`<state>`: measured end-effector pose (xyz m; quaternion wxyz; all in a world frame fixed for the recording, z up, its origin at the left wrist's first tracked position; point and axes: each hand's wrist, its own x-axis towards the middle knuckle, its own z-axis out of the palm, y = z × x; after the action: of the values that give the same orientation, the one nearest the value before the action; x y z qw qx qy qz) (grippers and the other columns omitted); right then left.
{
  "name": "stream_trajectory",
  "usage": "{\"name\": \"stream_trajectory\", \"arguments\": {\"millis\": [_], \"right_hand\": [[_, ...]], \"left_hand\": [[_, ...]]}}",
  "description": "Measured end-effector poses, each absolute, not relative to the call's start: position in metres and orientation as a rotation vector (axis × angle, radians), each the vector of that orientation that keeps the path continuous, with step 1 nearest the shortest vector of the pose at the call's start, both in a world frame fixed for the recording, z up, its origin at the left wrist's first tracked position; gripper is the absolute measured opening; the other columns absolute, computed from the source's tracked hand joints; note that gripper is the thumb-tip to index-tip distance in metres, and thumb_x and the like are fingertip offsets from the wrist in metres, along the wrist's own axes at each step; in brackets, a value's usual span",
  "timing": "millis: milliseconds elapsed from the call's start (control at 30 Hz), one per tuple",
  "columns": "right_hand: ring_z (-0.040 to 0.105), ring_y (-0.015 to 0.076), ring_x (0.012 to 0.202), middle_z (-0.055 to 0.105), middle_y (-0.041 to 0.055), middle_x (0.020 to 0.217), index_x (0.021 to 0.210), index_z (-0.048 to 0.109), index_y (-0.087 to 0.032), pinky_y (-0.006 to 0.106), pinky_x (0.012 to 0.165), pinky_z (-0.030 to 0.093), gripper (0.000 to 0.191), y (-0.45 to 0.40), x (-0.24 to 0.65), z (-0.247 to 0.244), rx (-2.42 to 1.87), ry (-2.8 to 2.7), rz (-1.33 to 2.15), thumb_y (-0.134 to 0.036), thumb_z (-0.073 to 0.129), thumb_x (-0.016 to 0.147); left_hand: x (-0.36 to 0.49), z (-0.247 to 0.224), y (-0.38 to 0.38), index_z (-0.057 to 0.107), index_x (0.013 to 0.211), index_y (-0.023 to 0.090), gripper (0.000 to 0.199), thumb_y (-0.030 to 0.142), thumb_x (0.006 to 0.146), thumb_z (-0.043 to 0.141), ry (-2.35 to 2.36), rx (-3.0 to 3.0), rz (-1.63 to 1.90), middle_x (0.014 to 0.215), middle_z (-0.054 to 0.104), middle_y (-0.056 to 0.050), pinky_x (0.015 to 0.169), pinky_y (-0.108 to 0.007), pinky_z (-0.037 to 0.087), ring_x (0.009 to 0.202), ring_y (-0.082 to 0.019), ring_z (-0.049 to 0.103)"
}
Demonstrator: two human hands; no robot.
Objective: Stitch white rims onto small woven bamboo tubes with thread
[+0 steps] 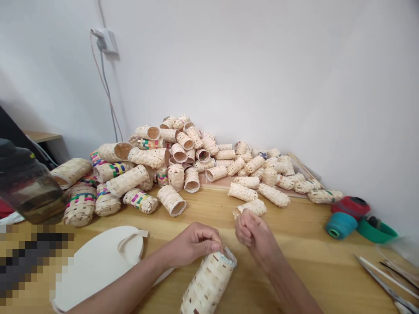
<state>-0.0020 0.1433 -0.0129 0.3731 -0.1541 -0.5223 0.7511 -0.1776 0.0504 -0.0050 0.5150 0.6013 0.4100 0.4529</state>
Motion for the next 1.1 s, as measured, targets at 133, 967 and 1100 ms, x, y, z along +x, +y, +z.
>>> {"name": "stream_trajectory", "arguments": {"millis": [133, 967, 1100], "right_hand": [[0.018, 0.0060, 0.045, 0.028, -0.0093, 0.052, 0.065, 0.044, -0.019, 0.018, 0.041, 0.016, 0.040, 0.155, 0.003, -0.011, -0.435, -1.242, 1.845, -0.045, 0.069, 0.082], [0.018, 0.0044, 0.042, 0.024, -0.0107, 0.052, 0.062, 0.046, -0.019, 0.011, 0.034, 0.025, 0.042, 0.178, 0.017, -0.009, -0.443, -0.979, 1.789, -0.037, 0.083, 0.067], [0.016, 0.0045, 0.042, 0.024, -0.0112, 0.052, 0.062, 0.044, -0.019, 0.010, 0.034, 0.025, 0.045, 0.185, 0.026, -0.004, -0.451, -0.967, 1.710, -0.042, 0.082, 0.065]], "left_hand": [[-0.178, -0.006, 0.051, 0.069, 0.071, 0.010, 0.047, 0.056, 0.078, 0.064, 0.976, 1.458, 1.087, 0.066, 0.057, -0.003, 0.059, -0.023, 0.034, 0.061, -0.012, 0.046], [-0.179, -0.005, 0.050, 0.072, 0.072, 0.011, 0.043, 0.054, 0.078, 0.066, 0.805, 1.482, 1.003, 0.066, 0.055, -0.002, 0.059, -0.022, 0.034, 0.060, -0.011, 0.045], [-0.181, -0.002, 0.049, 0.072, 0.070, 0.011, 0.044, 0.054, 0.079, 0.066, 0.793, 1.510, 0.956, 0.064, 0.053, -0.002, 0.058, -0.023, 0.032, 0.060, -0.011, 0.044]]}}
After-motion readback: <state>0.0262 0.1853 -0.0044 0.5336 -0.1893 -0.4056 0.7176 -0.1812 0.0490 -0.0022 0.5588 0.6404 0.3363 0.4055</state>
